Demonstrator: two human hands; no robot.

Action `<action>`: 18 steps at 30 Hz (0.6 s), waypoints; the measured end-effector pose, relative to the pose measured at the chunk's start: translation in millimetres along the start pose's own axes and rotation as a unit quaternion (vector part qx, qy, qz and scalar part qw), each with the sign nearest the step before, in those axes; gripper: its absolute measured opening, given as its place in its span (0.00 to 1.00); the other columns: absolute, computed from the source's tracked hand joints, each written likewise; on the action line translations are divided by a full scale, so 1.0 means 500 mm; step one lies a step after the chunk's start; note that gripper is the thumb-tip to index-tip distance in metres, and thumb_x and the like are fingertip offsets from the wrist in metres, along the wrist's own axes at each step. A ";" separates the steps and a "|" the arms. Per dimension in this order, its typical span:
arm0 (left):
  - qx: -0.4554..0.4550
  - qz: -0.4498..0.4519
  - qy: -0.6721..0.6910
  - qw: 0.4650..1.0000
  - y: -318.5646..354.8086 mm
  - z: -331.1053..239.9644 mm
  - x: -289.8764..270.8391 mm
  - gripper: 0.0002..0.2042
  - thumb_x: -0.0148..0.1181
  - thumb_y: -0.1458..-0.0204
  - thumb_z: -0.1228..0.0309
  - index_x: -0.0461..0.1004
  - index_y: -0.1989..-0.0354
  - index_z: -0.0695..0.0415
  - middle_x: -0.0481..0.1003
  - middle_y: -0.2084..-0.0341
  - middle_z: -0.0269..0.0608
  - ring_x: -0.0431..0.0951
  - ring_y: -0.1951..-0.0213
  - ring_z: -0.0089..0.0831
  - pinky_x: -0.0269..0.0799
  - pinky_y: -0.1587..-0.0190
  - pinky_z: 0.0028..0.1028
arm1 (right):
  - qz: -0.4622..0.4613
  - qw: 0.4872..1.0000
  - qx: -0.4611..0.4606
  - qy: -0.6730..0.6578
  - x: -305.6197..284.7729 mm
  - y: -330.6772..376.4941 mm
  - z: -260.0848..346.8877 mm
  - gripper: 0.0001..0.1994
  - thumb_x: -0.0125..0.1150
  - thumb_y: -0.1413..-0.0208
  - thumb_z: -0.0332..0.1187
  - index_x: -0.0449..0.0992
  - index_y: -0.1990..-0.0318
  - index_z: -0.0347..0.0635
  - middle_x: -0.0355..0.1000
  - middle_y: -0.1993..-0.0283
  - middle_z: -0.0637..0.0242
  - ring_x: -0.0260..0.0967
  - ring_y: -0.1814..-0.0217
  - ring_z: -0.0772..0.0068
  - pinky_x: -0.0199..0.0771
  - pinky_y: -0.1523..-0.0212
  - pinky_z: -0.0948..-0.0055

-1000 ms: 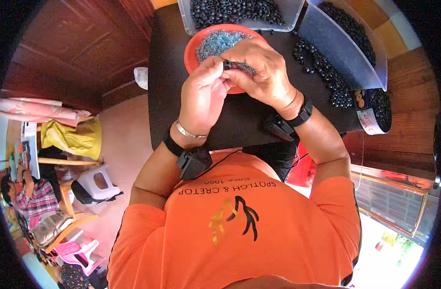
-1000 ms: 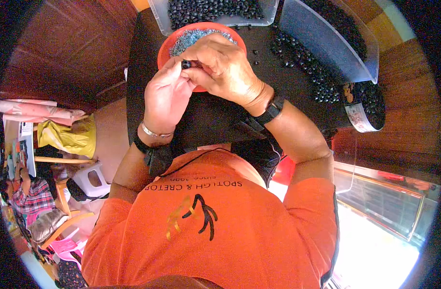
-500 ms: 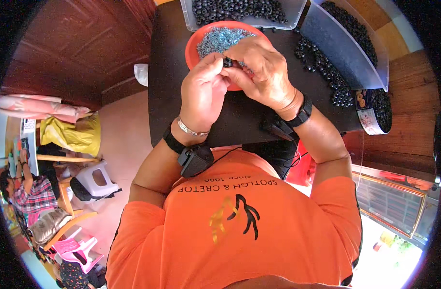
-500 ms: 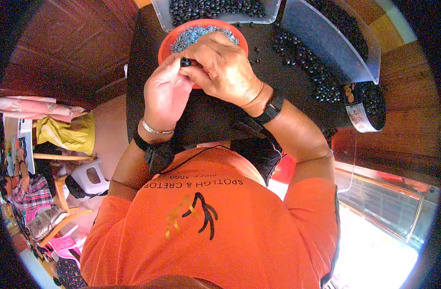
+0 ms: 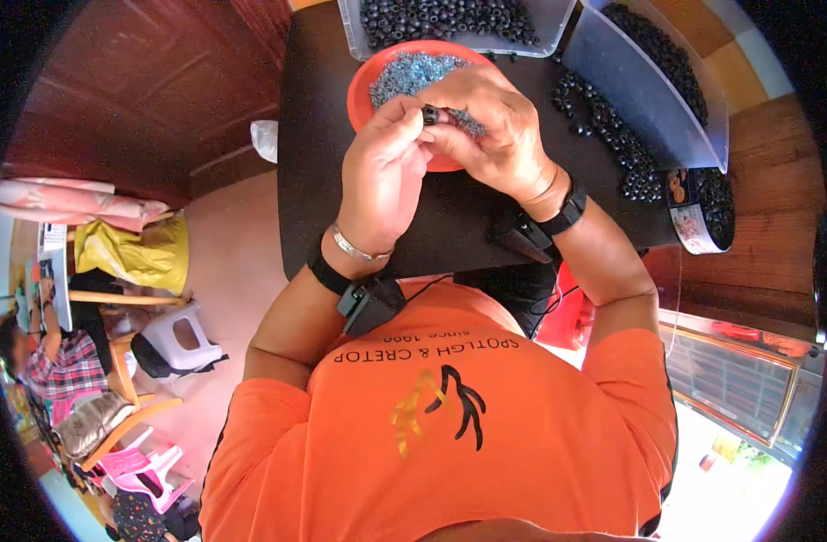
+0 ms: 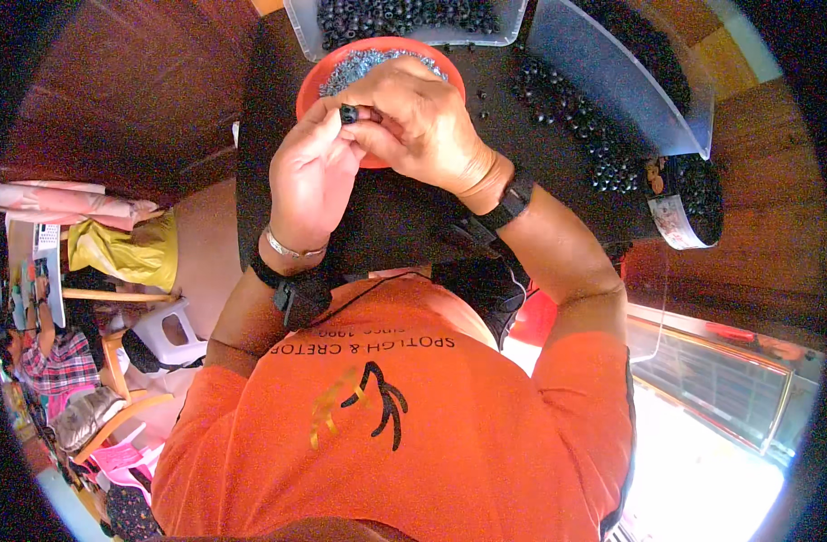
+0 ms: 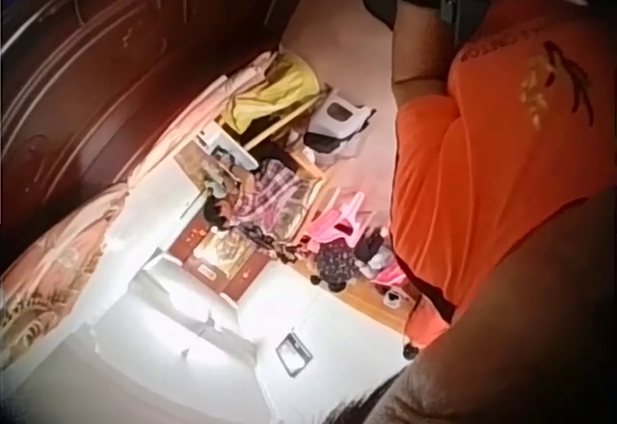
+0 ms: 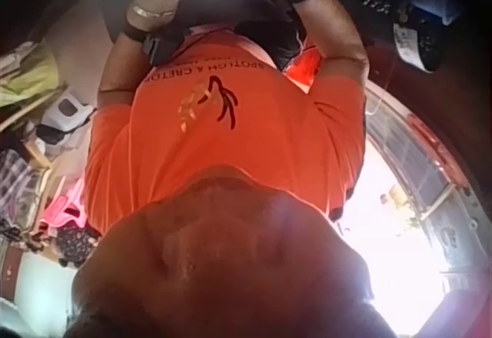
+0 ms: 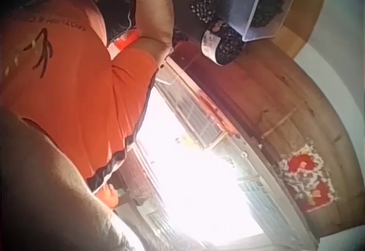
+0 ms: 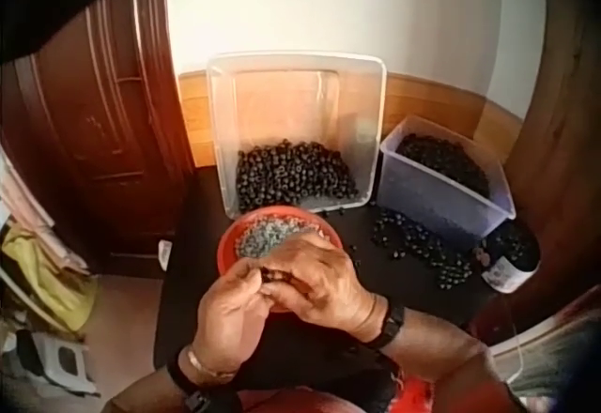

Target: Sorting small blue and black items from a plate into different storage containers.

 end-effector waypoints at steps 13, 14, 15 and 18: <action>-0.015 0.011 -0.029 0.999 -0.001 0.004 -0.007 0.09 0.45 0.40 0.68 0.69 0.59 0.59 0.72 0.64 0.37 0.72 0.61 0.25 0.65 0.55 0.26 | 0.005 0.880 0.238 -0.411 0.006 0.016 -0.019 0.08 0.53 0.40 0.29 0.75 0.57 0.37 0.75 0.56 0.64 0.70 0.56 0.75 0.70 0.52 0.74; -0.015 0.018 -0.025 0.999 -0.002 0.004 -0.008 0.09 0.45 0.40 0.68 0.68 0.60 0.60 0.72 0.63 0.37 0.73 0.60 0.26 0.65 0.54 0.26 | -0.004 0.851 0.279 -0.445 0.005 0.015 -0.018 0.08 0.52 0.40 0.28 0.75 0.56 0.37 0.75 0.56 0.64 0.71 0.56 0.77 0.71 0.52 0.76; -0.015 0.018 -0.027 0.999 -0.001 0.004 -0.012 0.09 0.45 0.40 0.68 0.68 0.60 0.60 0.72 0.63 0.37 0.73 0.60 0.26 0.65 0.54 0.26 | -0.005 0.851 0.278 -0.446 0.006 0.015 -0.022 0.08 0.52 0.40 0.28 0.75 0.56 0.37 0.75 0.56 0.64 0.71 0.56 0.77 0.71 0.52 0.76; -0.013 0.048 -0.038 0.998 -0.002 0.001 -0.014 0.09 0.46 0.41 0.69 0.68 0.59 0.60 0.73 0.63 0.39 0.73 0.60 0.28 0.65 0.54 0.27 | -0.050 0.854 0.265 -0.445 0.002 0.019 -0.042 0.08 0.51 0.39 0.27 0.74 0.56 0.37 0.75 0.57 0.63 0.71 0.56 0.79 0.71 0.53 0.78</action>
Point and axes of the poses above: each hand's wrist, its own y-axis away from the middle knuckle, its own x-axis out of the palm, z = x × y, the point moved 2 cm from there along -y, towards the middle knuckle
